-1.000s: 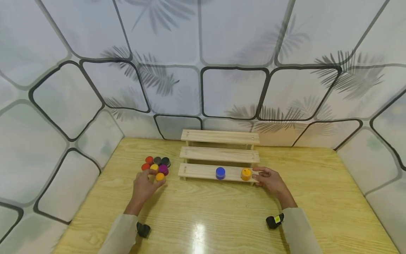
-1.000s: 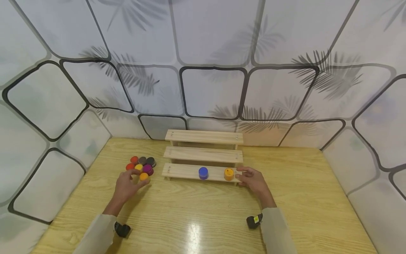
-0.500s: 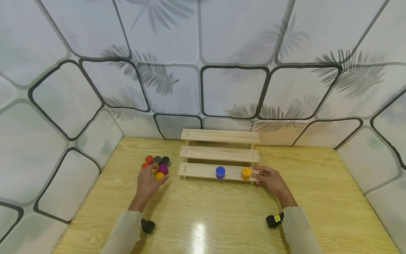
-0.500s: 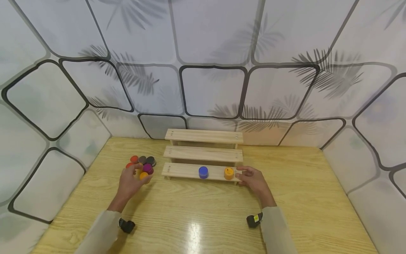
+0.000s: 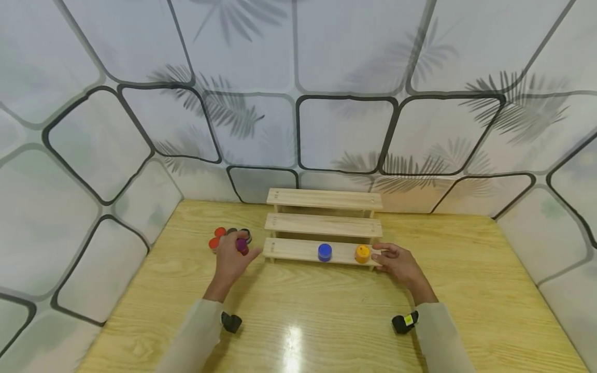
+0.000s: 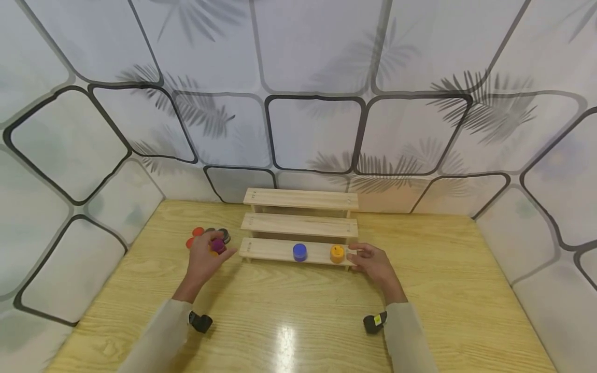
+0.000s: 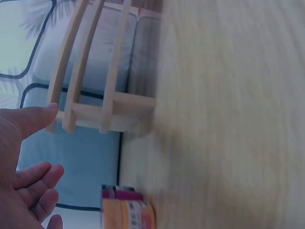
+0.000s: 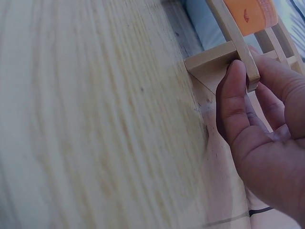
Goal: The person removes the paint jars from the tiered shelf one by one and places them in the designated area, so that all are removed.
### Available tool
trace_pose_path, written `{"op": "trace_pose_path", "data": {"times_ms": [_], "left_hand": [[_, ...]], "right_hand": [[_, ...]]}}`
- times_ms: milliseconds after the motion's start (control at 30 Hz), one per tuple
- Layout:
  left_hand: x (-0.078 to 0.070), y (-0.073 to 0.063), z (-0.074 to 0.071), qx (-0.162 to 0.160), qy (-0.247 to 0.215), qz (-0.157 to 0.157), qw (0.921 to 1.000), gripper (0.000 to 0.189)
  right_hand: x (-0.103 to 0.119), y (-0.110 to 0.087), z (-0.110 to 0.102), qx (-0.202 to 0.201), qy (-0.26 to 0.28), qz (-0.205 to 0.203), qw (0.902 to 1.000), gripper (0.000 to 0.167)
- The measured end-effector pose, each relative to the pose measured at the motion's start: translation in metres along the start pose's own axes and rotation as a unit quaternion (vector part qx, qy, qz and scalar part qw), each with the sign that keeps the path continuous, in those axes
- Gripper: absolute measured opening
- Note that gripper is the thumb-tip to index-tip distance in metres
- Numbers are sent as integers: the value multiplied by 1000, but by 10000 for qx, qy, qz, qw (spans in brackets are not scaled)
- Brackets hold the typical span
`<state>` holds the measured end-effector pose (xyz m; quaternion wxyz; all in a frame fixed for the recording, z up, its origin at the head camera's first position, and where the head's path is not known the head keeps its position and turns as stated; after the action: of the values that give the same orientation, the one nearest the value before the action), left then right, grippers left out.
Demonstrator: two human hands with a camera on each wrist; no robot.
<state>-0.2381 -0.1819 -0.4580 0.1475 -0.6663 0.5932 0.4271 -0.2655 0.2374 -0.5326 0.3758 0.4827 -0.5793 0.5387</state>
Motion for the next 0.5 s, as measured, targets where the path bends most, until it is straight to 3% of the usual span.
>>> {"op": "trace_pose_path", "data": {"times_ms": [200,500], "left_hand": [[-16,4,9,74,-152,34,9999,55],[-24,4,24,325,-271,-252,9988,55]], "right_hand": [[0,0,0,-13,38,-19,10000,46],[-1,1,0,-27,64,-14,10000,44]]}}
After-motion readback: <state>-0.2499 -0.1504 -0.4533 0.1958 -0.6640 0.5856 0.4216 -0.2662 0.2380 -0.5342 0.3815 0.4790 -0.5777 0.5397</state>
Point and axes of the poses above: each hand's wrist, its own y-axis towards the middle knuckle, its own z-axis out of the palm, x = y × z, the point moved 7 cm from there along y, towards the middle knuckle, and after that the axes turned 8 degrees about -x, right-handed, at the moved point
